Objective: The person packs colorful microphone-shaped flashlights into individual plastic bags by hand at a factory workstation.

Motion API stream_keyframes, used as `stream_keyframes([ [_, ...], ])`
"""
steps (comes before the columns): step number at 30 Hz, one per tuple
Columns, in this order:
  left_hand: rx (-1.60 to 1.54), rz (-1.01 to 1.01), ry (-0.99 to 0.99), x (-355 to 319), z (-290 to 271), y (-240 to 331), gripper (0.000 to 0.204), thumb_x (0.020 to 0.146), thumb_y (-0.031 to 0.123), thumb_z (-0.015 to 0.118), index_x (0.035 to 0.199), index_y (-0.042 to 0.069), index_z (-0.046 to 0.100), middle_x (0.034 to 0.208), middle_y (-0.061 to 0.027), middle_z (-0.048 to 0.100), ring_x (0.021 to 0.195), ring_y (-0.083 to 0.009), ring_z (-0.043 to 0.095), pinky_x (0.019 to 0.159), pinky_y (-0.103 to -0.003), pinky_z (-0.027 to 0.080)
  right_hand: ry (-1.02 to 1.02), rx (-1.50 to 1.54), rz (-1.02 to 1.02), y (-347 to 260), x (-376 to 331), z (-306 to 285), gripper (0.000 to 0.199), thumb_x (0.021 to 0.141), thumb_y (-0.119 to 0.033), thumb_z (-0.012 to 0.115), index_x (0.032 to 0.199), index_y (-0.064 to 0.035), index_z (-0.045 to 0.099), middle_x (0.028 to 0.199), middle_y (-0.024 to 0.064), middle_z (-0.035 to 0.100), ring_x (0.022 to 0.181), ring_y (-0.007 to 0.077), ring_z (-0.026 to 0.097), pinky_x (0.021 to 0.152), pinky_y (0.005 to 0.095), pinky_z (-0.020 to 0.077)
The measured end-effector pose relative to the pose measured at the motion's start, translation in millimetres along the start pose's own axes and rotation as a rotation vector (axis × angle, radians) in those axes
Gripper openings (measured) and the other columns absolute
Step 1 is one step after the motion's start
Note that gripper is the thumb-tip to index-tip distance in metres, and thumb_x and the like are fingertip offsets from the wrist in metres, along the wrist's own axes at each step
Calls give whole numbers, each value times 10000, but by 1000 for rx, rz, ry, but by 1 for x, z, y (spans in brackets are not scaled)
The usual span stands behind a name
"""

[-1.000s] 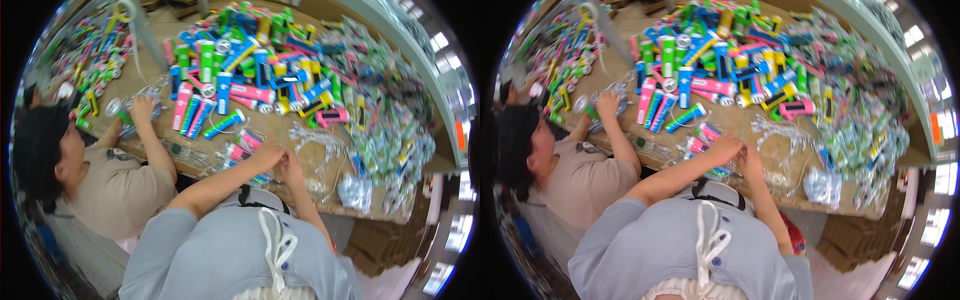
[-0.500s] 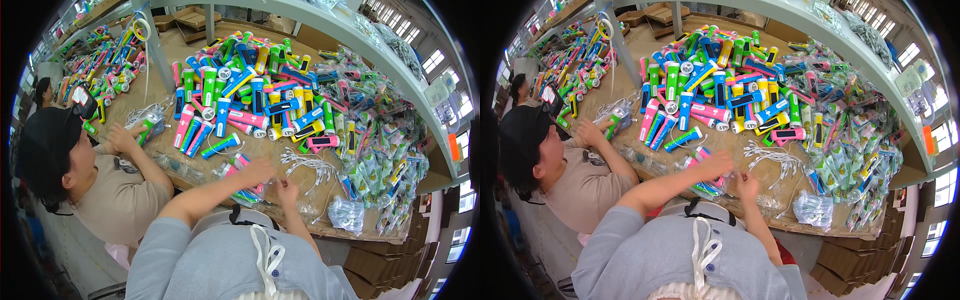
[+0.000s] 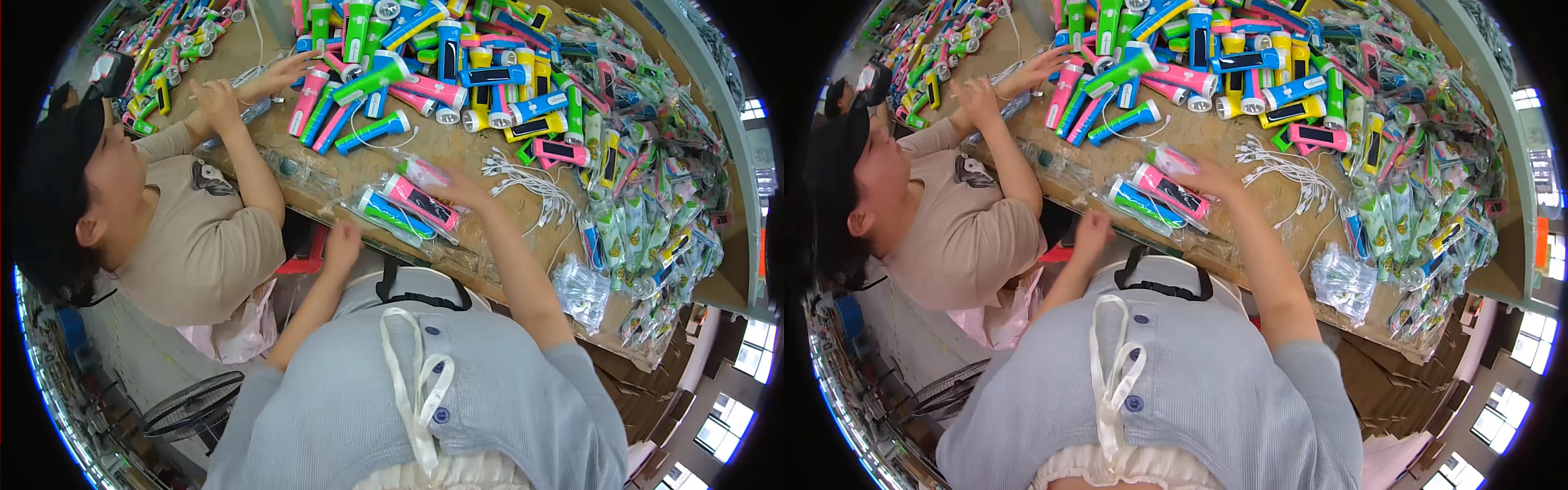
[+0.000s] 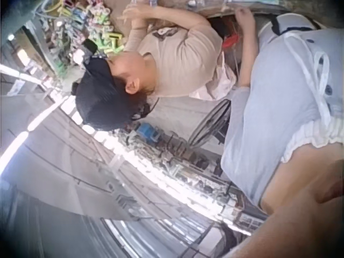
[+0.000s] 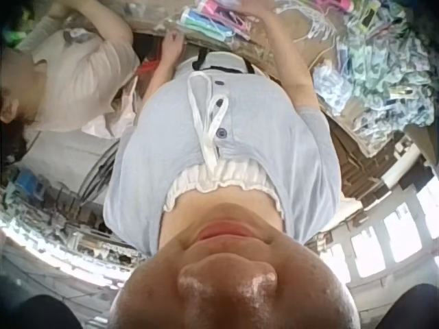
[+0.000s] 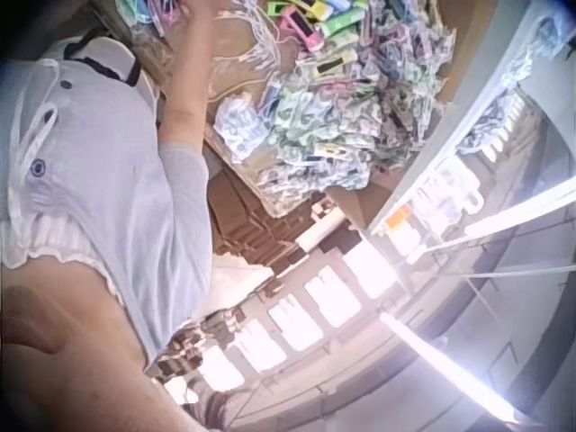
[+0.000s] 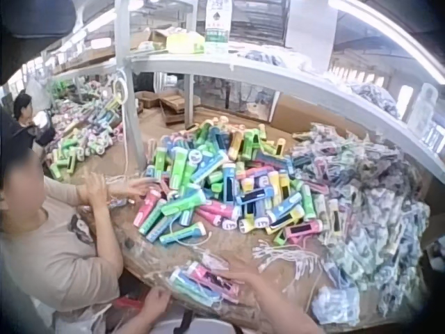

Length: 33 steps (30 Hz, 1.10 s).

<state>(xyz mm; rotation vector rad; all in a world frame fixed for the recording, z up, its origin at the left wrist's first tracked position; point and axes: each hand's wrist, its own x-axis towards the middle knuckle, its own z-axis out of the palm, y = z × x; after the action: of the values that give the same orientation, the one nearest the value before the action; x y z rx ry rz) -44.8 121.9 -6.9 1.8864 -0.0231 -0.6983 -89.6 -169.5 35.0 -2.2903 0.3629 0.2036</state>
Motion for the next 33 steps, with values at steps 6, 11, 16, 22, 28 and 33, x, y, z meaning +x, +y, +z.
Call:
stream_keyframes([
  [6, -279, -390, -375, -16, 26, 1, 476, 823, 397, 587, 1071, -1, 504, 895, -106, 601, 845, -187, 610, 698, -281, 493, -66, -193, -132, -29, 0, 48, 996, 503, -528, 754, 1223, 48, 377, 1195, 234, 469, 1093, 368, 466, 920, 404, 383],
  [11, -432, -309, -302, 0, 39, -3, 329, 859, 275, 521, 1056, 13, 492, 1016, -119, 552, 912, -213, 559, 809, -338, 468, -5, -376, 101, -72, -9, 60, 1051, 483, -522, 757, 1260, 28, 312, 1191, 223, 469, 1085, 353, 481, 907, 440, 390],
  [16, -786, -560, -319, 29, 30, 25, 381, 833, 228, 554, 1148, 39, 454, 1098, -105, 520, 1003, -238, 530, 858, -381, 441, 109, -247, 124, -46, 20, 69, 981, 497, -506, 755, 1237, 2, 359, 1112, 201, 530, 1016, 327, 531, 861, 411, 430],
  [22, -684, -302, -420, 53, 83, 34, 310, 839, 146, 559, 1127, 50, 496, 1037, -114, 584, 912, -254, 592, 764, -382, 512, -79, 524, 168, 10, -29, 41, 860, 548, -370, 799, 1208, 3, 393, 999, 147, 580, 887, 246, 571, 806, 357, 462],
  [28, -758, -309, -581, 15, 24, 50, 459, 839, 212, 598, 1217, 28, 413, 1111, -123, 547, 987, -251, 556, 830, -406, 476, 344, 892, 115, -83, -83, 68, 845, 673, -342, 741, 1301, -1, 289, 1230, 163, 436, 1136, 234, 415, 939, 331, 359],
  [33, -273, 13, -854, -21, 79, 103, 593, 735, 56, 664, 1237, 37, 349, 1077, -96, 535, 977, -211, 538, 829, -333, 441, 518, 1120, 214, -66, -151, 51, 924, 698, -304, 727, 1346, -4, 140, 1311, 184, 310, 1203, 252, 326, 1001, 335, 283],
])
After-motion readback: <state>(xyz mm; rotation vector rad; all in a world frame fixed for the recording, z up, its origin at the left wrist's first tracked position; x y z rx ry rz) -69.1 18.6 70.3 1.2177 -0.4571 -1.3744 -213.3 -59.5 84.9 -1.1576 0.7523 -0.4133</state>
